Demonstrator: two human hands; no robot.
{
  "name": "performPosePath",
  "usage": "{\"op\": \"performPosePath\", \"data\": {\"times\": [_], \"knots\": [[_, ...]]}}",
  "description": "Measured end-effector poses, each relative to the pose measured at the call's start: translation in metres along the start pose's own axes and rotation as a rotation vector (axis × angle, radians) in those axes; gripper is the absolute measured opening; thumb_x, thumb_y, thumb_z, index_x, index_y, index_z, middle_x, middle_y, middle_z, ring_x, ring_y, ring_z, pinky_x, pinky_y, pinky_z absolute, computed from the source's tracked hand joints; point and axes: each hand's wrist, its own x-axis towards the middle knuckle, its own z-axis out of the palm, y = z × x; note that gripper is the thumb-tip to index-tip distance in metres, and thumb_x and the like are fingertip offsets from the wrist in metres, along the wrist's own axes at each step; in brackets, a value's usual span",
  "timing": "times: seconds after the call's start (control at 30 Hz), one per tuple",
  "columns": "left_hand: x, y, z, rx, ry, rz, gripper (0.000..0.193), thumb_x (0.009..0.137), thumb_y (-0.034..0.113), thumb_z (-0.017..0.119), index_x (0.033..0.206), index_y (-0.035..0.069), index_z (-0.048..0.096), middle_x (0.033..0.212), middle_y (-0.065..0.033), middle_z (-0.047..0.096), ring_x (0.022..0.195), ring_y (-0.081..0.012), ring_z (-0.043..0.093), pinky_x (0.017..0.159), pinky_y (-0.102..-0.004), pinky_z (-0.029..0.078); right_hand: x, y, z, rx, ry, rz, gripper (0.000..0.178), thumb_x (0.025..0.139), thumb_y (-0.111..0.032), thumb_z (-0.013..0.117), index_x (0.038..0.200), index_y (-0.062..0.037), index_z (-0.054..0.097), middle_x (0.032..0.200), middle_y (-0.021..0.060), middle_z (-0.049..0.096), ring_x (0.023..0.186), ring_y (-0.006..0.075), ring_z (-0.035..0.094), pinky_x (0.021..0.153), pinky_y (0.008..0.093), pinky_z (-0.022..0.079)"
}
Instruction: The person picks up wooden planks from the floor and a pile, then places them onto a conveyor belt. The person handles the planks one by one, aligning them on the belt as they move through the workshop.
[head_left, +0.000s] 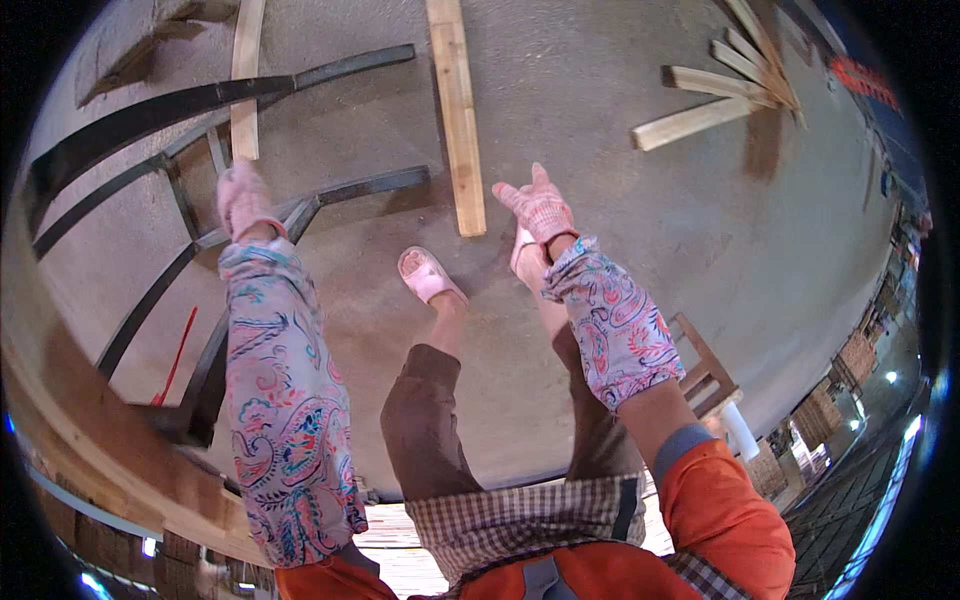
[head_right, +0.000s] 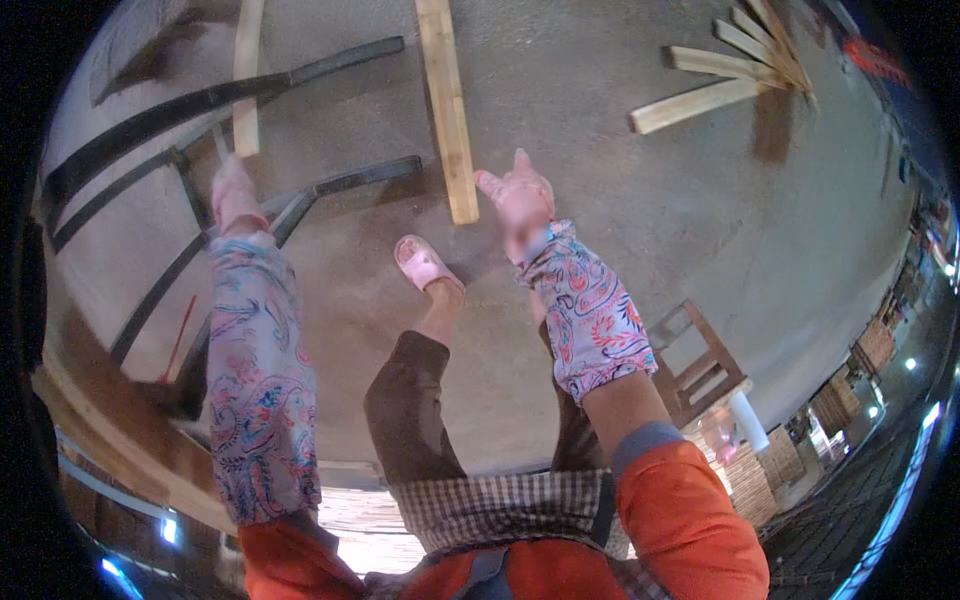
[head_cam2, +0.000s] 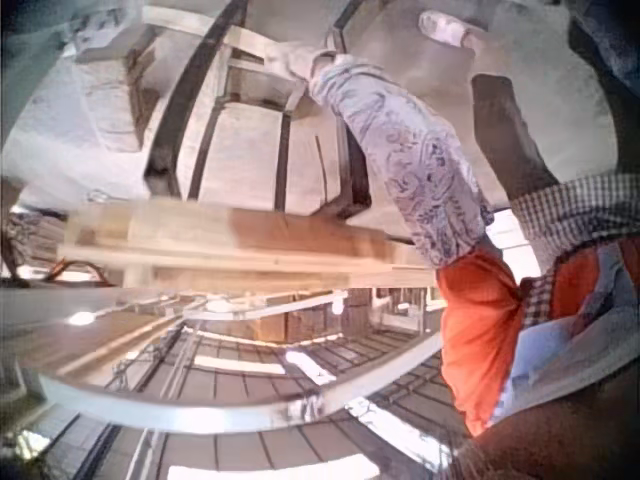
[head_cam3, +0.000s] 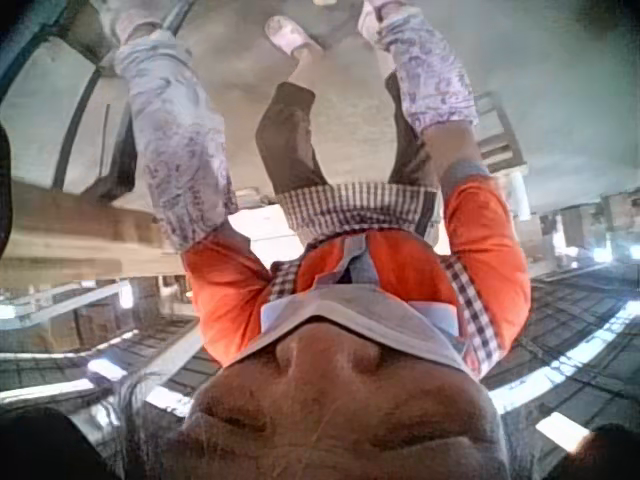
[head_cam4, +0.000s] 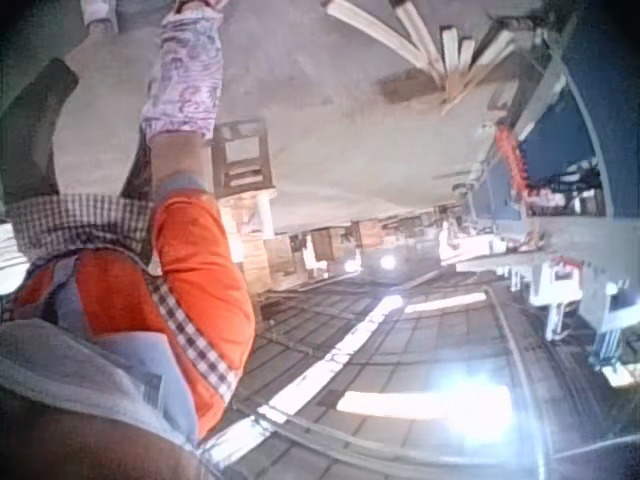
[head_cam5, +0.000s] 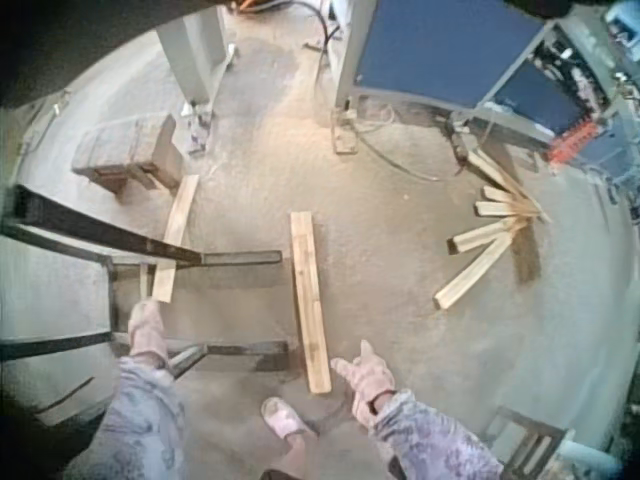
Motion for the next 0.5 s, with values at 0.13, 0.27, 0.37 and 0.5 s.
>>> {"op": "performPosePath", "data": {"times": [0.13, 0.27, 0.37, 0.5], "knots": [[0.038, -0.009, 0.011, -0.068, 0.144, -0.132, 0.069, 0.083, 0.046, 0.060, 0.135, 0.002, 0.047, 0.126, -0.0266, 0.057, 0.119, -0.0388, 0.054, 0.099, -0.0434, 0.043, 0.079, 0.011, 0.037, -0.058, 0.018, 0.112, 0.109, 0.073, -0.059, 0.073, 0.150, -0.0028, 0.021, 0.138, 0.0228, 0.050, 0.130, 0.0344, 0.047, 0.107, 0.0378, 0.038], [0.062, -0.031, 0.020, -0.178, 0.314, -0.275, 0.073, 0.083, 0.046, 0.063, 0.137, 0.000, 0.044, 0.127, -0.0260, 0.057, 0.121, -0.0370, 0.053, 0.100, -0.0418, 0.042, 0.089, -0.016, 0.064, -0.163, 0.041, 0.096, 0.111, 0.067, -0.055, 0.079, 0.150, -0.0071, 0.022, 0.144, 0.0258, 0.037, 0.130, 0.0419, 0.043, 0.106, 0.0467, 0.041], [0.071, -0.038, 0.020, -0.318, 0.432, -0.338, 0.076, 0.083, 0.047, 0.065, 0.138, -0.001, 0.042, 0.128, -0.0256, 0.056, 0.122, -0.0357, 0.052, 0.101, -0.0405, 0.041, 0.093, -0.032, 0.076, -0.393, 0.095, 0.064, 0.107, 0.069, -0.053, 0.078, 0.149, -0.0097, 0.023, 0.130, 0.0245, 0.046, 0.117, 0.0425, 0.053, 0.094, 0.0494, 0.048], [0.096, -0.012, 0.022, -0.536, 0.518, -0.314, 0.081, 0.084, 0.047, 0.068, 0.140, -0.003, 0.039, 0.129, -0.0251, 0.056, 0.124, -0.0340, 0.051, 0.102, -0.0389, 0.040, 0.110, -0.028, 0.076, -0.443, 0.106, 0.054, 0.109, 0.068, -0.051, 0.080, 0.149, -0.0076, 0.022, 0.127, 0.0235, 0.047, 0.112, 0.0408, 0.055, 0.092, 0.0478, 0.049]]}}
